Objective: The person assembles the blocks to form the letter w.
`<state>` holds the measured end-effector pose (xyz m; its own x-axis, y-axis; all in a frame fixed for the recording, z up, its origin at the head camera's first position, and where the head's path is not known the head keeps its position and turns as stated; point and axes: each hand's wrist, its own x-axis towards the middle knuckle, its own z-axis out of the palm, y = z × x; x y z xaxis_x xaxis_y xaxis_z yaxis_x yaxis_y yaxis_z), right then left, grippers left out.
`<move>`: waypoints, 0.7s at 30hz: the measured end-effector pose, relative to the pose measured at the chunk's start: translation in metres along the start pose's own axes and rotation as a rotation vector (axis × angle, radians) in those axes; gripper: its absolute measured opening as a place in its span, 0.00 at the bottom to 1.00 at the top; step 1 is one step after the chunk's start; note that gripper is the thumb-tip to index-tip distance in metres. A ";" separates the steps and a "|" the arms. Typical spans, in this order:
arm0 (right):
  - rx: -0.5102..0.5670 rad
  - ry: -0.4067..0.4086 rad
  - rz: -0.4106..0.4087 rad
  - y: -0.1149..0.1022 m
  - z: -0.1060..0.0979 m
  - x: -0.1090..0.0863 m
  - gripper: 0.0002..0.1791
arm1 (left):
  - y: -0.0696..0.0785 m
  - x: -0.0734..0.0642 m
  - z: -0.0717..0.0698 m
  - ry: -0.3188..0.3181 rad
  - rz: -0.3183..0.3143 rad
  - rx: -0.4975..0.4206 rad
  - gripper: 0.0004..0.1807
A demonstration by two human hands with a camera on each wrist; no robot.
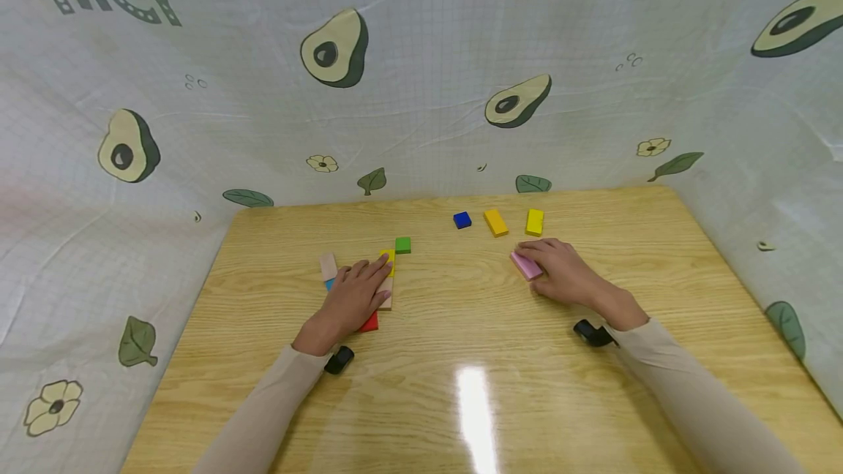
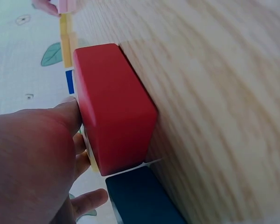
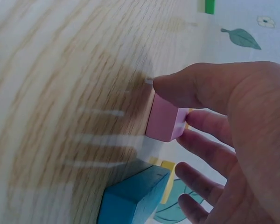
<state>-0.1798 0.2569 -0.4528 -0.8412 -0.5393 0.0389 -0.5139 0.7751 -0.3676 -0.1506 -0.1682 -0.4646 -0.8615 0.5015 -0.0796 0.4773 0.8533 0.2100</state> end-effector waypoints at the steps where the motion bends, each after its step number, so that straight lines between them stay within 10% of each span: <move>1: -0.001 0.000 0.000 0.000 0.000 0.000 0.33 | 0.000 0.000 0.000 0.001 0.000 0.000 0.33; 21: -0.016 0.033 -0.050 0.003 0.001 0.004 0.29 | 0.002 -0.002 -0.002 0.022 0.009 0.011 0.33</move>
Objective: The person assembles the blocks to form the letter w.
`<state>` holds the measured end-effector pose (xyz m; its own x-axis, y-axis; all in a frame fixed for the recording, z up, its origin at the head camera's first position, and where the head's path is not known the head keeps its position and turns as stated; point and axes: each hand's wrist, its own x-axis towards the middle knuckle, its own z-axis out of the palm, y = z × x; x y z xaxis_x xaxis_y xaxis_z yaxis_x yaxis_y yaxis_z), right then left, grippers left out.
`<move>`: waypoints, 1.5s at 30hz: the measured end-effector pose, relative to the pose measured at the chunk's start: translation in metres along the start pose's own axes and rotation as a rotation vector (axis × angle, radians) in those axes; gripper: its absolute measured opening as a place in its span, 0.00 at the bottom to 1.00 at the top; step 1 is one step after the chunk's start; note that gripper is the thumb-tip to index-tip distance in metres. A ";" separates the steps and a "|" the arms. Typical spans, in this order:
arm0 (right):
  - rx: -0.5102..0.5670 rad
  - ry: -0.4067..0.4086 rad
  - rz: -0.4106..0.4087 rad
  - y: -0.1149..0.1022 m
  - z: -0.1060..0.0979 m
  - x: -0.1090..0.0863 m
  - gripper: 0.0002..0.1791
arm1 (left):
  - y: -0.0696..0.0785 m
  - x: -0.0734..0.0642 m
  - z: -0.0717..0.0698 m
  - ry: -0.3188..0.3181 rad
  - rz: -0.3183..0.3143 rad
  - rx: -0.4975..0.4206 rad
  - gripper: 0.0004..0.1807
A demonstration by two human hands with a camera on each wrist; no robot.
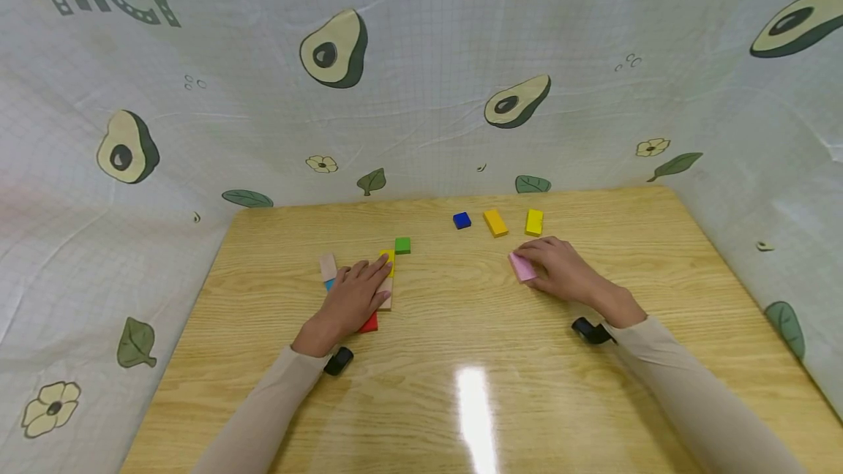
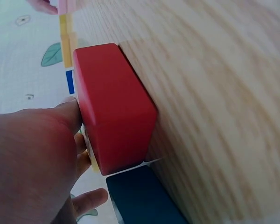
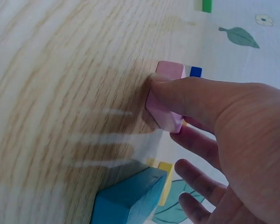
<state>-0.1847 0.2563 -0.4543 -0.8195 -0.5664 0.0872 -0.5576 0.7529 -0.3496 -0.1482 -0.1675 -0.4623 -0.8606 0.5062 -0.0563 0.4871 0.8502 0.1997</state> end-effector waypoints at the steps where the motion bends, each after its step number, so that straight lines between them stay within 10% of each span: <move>1: 0.004 0.002 0.000 0.000 0.001 0.001 0.30 | 0.000 0.000 0.000 0.003 0.001 0.000 0.32; 45: 0.023 -0.043 -0.068 -0.101 0.049 0.108 0.30 | 0.000 0.001 0.000 -0.013 -0.012 -0.020 0.32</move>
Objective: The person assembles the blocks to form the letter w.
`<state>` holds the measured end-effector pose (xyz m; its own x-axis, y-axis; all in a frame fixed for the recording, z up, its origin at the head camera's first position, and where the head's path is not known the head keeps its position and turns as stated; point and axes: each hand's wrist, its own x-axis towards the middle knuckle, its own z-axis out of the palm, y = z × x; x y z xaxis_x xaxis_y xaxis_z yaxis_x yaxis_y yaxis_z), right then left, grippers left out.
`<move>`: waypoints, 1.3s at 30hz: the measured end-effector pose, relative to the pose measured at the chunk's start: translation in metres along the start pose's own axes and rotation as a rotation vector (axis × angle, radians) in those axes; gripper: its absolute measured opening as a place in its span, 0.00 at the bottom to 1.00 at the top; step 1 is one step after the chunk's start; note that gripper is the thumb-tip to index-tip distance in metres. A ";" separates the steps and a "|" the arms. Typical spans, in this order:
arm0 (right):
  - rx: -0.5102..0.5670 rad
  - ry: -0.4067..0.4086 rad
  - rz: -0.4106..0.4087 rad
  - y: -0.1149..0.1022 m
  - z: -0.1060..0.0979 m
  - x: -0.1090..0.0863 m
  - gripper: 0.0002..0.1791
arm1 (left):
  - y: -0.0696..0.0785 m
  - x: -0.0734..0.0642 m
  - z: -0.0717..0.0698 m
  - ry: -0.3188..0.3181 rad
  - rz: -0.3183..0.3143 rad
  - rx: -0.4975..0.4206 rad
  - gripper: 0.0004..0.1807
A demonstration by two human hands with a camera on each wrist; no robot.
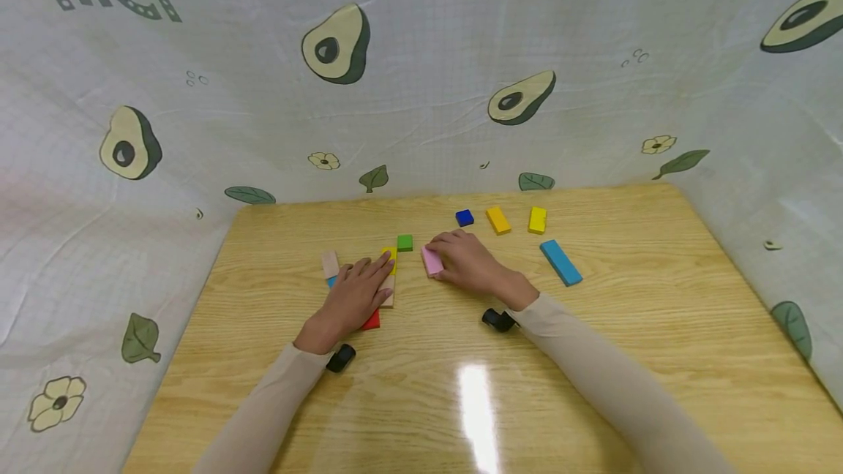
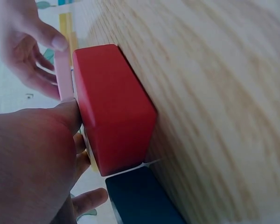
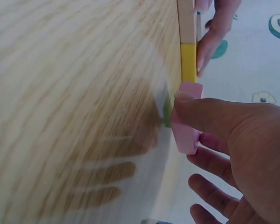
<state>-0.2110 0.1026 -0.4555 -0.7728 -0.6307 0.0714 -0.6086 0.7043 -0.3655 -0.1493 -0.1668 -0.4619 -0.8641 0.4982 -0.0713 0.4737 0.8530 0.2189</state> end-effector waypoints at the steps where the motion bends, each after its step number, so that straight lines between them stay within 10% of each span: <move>1: -0.003 -0.003 0.001 0.000 0.001 0.002 0.30 | 0.000 0.000 0.000 0.005 0.002 0.001 0.32; 39: -0.022 -0.030 -0.013 -0.008 0.010 0.019 0.28 | -0.002 0.001 0.002 0.006 0.003 0.033 0.32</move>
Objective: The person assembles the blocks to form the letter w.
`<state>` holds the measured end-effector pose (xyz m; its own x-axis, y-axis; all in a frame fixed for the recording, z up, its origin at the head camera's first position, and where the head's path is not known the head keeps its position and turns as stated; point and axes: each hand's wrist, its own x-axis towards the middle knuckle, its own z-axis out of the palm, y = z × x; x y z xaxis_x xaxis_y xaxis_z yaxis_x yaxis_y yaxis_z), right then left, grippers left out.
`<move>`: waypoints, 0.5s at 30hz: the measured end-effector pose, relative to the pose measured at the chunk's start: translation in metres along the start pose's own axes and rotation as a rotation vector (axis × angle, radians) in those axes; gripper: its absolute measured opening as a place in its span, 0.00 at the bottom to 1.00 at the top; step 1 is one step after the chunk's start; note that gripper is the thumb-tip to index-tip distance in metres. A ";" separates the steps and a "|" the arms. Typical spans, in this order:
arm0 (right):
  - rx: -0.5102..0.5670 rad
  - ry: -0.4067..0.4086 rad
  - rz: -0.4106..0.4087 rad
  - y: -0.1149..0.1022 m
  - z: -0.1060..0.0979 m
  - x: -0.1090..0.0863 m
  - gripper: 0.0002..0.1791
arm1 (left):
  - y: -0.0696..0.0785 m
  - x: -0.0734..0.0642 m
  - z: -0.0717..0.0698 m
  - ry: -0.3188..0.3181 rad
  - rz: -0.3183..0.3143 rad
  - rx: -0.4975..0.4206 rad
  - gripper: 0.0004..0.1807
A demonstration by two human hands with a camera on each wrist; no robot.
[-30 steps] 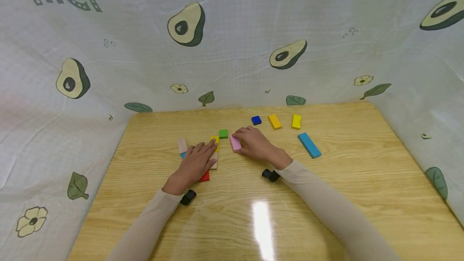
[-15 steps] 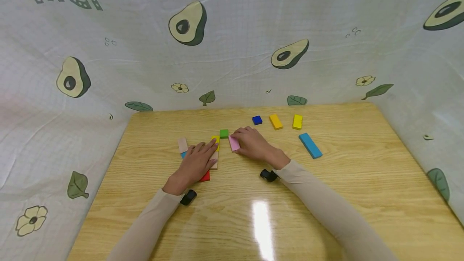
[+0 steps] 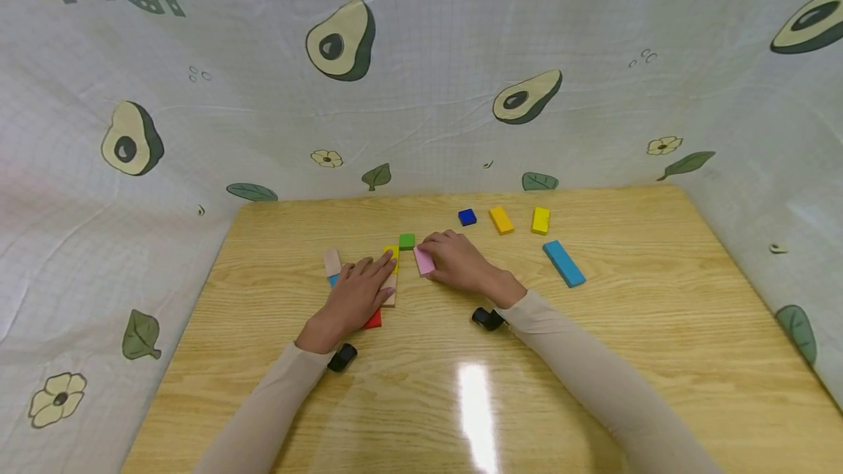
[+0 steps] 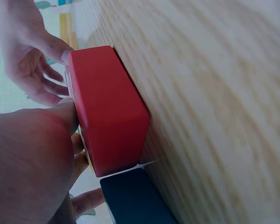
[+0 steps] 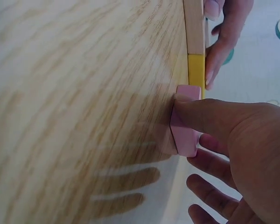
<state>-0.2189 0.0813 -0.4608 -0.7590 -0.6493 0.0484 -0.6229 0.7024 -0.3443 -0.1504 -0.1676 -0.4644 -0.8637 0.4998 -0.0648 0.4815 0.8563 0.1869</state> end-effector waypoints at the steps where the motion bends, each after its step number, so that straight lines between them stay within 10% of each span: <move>1: -0.002 0.002 -0.001 0.000 0.000 0.000 0.28 | 0.000 0.000 0.000 0.000 -0.001 -0.001 0.32; 15: -0.003 0.019 0.006 0.004 0.000 -0.003 0.29 | 0.001 -0.001 -0.001 0.005 -0.006 -0.017 0.32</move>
<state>-0.2195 0.0859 -0.4622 -0.7658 -0.6399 0.0638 -0.6191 0.7068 -0.3422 -0.1495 -0.1678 -0.4629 -0.8672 0.4942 -0.0608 0.4740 0.8568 0.2030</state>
